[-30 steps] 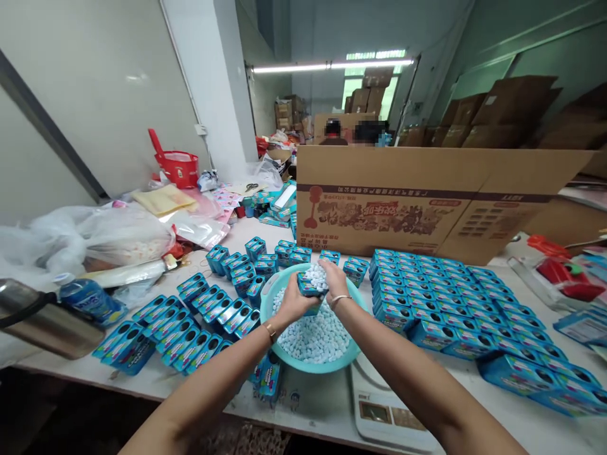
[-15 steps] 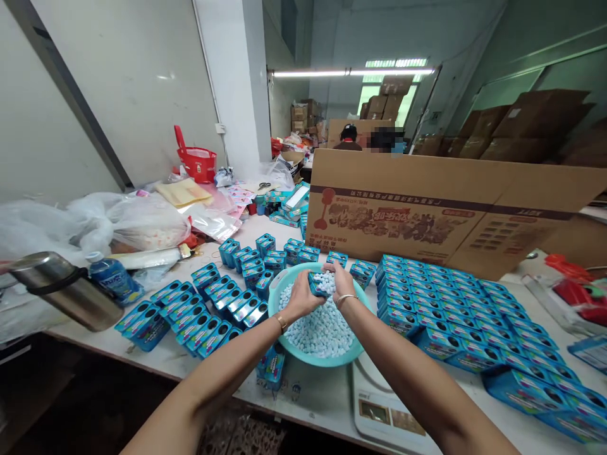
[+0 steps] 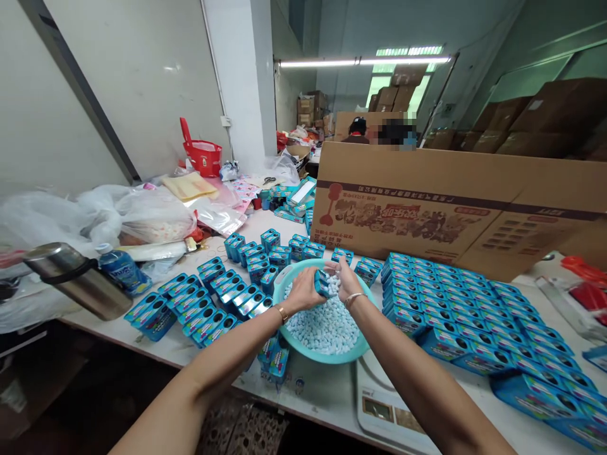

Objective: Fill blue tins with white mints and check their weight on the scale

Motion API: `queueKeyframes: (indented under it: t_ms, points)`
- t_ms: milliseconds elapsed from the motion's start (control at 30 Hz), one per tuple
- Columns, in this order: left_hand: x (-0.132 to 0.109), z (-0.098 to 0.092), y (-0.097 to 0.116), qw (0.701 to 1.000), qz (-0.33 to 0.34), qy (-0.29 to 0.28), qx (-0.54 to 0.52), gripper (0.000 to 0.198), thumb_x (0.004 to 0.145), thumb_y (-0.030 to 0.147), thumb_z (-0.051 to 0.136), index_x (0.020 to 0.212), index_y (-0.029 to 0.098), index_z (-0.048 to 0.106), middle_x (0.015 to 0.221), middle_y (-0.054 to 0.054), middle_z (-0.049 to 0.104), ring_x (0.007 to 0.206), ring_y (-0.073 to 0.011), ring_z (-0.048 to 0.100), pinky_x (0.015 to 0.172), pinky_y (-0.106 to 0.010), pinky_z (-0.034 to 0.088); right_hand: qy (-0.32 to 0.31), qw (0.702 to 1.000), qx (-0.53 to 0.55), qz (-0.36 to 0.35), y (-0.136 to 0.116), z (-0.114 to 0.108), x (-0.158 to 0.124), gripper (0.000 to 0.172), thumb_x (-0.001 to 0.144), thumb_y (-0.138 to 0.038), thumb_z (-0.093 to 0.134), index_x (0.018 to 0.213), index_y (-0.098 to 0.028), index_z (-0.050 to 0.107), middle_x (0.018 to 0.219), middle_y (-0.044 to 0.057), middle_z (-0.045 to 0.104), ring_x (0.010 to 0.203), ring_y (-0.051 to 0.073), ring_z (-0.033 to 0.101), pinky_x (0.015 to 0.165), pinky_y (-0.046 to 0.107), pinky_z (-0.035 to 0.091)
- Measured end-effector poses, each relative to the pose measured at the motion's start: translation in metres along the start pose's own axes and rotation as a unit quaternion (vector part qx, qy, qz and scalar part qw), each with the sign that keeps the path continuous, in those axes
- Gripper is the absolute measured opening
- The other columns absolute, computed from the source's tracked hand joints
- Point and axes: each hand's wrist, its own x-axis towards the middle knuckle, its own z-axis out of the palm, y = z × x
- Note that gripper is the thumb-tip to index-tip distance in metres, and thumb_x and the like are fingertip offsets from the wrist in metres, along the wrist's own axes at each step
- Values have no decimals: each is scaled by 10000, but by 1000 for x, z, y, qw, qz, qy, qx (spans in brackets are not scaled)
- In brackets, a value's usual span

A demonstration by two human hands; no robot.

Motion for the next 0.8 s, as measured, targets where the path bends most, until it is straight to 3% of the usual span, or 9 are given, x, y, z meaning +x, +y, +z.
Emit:
queueKeyframes:
  t_ms: [167,367,500,633,800]
  points:
    - [-5,-1,3,997,-13,-13,-68,593,493,180,808,1046,188,594,1016,-42,634,1001,-290,612,920,-431,480,12,1000,-19,-6,-4,0,0,579,866,-714,467,701,-211,703,713,79,703,752,216,646,679,314,505]
    - [-5,-4,2,983,-38,-12,-179,636,493,146,826,1072,192,569,990,-22,661,959,-245,635,858,-358,516,-75,996,-16,-37,-16,3,-10,612,846,-749,457,757,-204,722,839,107,738,946,249,663,810,340,516]
    - [-5,-3,-2,967,-64,-7,-245,669,478,109,819,1092,194,567,994,-21,662,980,-245,637,870,-364,517,-96,993,-23,-67,-17,2,-20,584,862,-713,487,765,-198,745,953,113,752,1063,248,642,920,337,472]
    - [-10,-2,-4,952,-74,-20,-297,729,445,94,829,1114,193,557,1002,-20,664,990,-244,640,883,-371,522,-41,994,-20,-97,-13,-2,-24,572,850,-717,501,812,-210,763,1066,86,752,1101,257,636,930,356,453]
    - [-15,-1,-2,921,-93,-56,-375,784,433,116,843,1148,212,537,942,-13,666,880,-235,657,775,-376,553,6,993,13,-117,-4,-4,-22,597,800,-752,521,742,-195,730,842,89,766,882,240,695,792,322,493]
